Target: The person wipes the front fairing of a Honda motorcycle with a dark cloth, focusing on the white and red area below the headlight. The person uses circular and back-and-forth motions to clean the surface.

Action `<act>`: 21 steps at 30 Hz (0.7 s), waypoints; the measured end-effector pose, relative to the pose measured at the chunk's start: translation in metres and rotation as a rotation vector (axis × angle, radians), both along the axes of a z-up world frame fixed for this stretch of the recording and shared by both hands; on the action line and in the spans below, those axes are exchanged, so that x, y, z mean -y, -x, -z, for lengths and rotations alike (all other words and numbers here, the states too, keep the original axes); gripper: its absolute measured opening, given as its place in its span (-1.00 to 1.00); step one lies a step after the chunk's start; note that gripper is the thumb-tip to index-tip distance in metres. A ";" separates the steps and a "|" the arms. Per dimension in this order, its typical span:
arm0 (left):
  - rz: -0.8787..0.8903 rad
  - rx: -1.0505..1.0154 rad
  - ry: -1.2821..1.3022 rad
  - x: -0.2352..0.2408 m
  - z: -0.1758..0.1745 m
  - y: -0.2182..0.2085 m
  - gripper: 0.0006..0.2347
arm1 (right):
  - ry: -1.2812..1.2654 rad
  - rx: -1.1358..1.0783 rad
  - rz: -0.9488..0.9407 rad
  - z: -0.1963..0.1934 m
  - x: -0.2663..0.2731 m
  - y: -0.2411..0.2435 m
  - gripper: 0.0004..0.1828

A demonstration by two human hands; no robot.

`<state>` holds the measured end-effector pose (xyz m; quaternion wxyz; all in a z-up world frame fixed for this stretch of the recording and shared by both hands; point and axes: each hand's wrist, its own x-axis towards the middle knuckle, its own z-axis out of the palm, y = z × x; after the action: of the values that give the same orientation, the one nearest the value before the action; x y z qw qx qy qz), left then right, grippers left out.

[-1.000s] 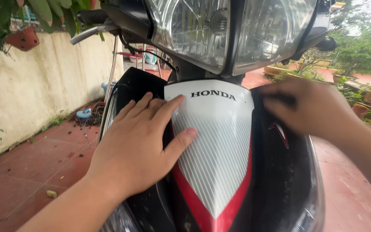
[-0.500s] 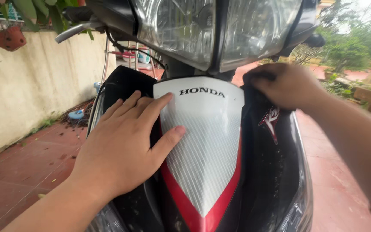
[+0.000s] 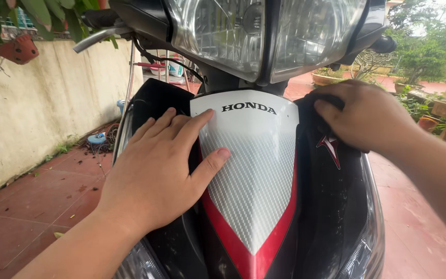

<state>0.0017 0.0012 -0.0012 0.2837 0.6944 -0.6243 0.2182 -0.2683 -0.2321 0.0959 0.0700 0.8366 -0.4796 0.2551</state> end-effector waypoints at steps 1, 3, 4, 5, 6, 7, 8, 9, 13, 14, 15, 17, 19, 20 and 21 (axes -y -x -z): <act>0.001 -0.008 0.001 0.000 -0.001 0.000 -0.25 | 0.059 -0.046 0.003 0.005 -0.007 0.000 -0.35; 0.001 -0.026 0.000 -0.001 0.003 0.002 -0.26 | 0.117 -0.101 0.005 0.028 -0.033 0.011 -0.31; 0.007 -0.016 0.021 -0.001 0.003 0.002 -0.27 | 0.296 -0.085 -0.103 0.045 -0.051 0.020 -0.40; 0.012 -0.006 0.041 -0.001 0.003 0.002 -0.27 | 0.476 -0.066 -0.208 0.063 -0.069 0.029 -0.49; 0.011 -0.009 0.036 0.000 0.003 0.001 -0.27 | 0.470 -0.068 -0.211 0.076 -0.080 0.034 -0.49; 0.014 -0.005 0.041 0.000 0.004 0.001 -0.27 | 0.612 -0.088 -0.171 0.089 -0.092 0.040 -0.52; 0.018 0.003 0.047 0.001 0.003 0.000 -0.27 | 0.755 -0.105 -0.128 0.102 -0.104 0.046 -0.55; 0.018 0.003 0.044 0.001 0.003 0.000 -0.27 | 0.752 -0.104 -0.128 0.090 -0.089 0.046 -0.55; 0.016 -0.011 0.040 -0.001 0.003 0.001 -0.28 | 0.286 -0.035 -0.237 0.038 -0.049 0.022 -0.52; 0.010 -0.017 0.035 0.000 0.001 0.001 -0.28 | 0.151 -0.020 -0.108 0.021 -0.042 0.010 -0.48; 0.011 -0.020 0.040 0.000 0.001 0.002 -0.28 | 0.155 -0.024 -0.107 0.024 -0.038 0.010 -0.48; 0.013 -0.026 -0.003 -0.002 -0.001 0.001 -0.24 | 0.267 -0.032 -0.159 0.029 -0.031 0.008 -0.48; 0.017 -0.022 0.024 0.001 0.000 0.000 -0.25 | 0.269 -0.036 -0.097 0.047 -0.069 0.018 -0.51; 0.022 -0.028 0.032 0.000 0.004 0.000 -0.26 | 0.250 -0.046 -0.034 0.061 -0.089 0.025 -0.52; 0.022 -0.028 0.036 0.000 0.003 -0.001 -0.26 | 0.253 -0.046 -0.034 0.080 -0.099 0.034 -0.52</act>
<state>0.0022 0.0010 -0.0039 0.3070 0.6852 -0.6240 0.2165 -0.3028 -0.1335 0.0161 0.1817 0.8348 -0.4274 0.2955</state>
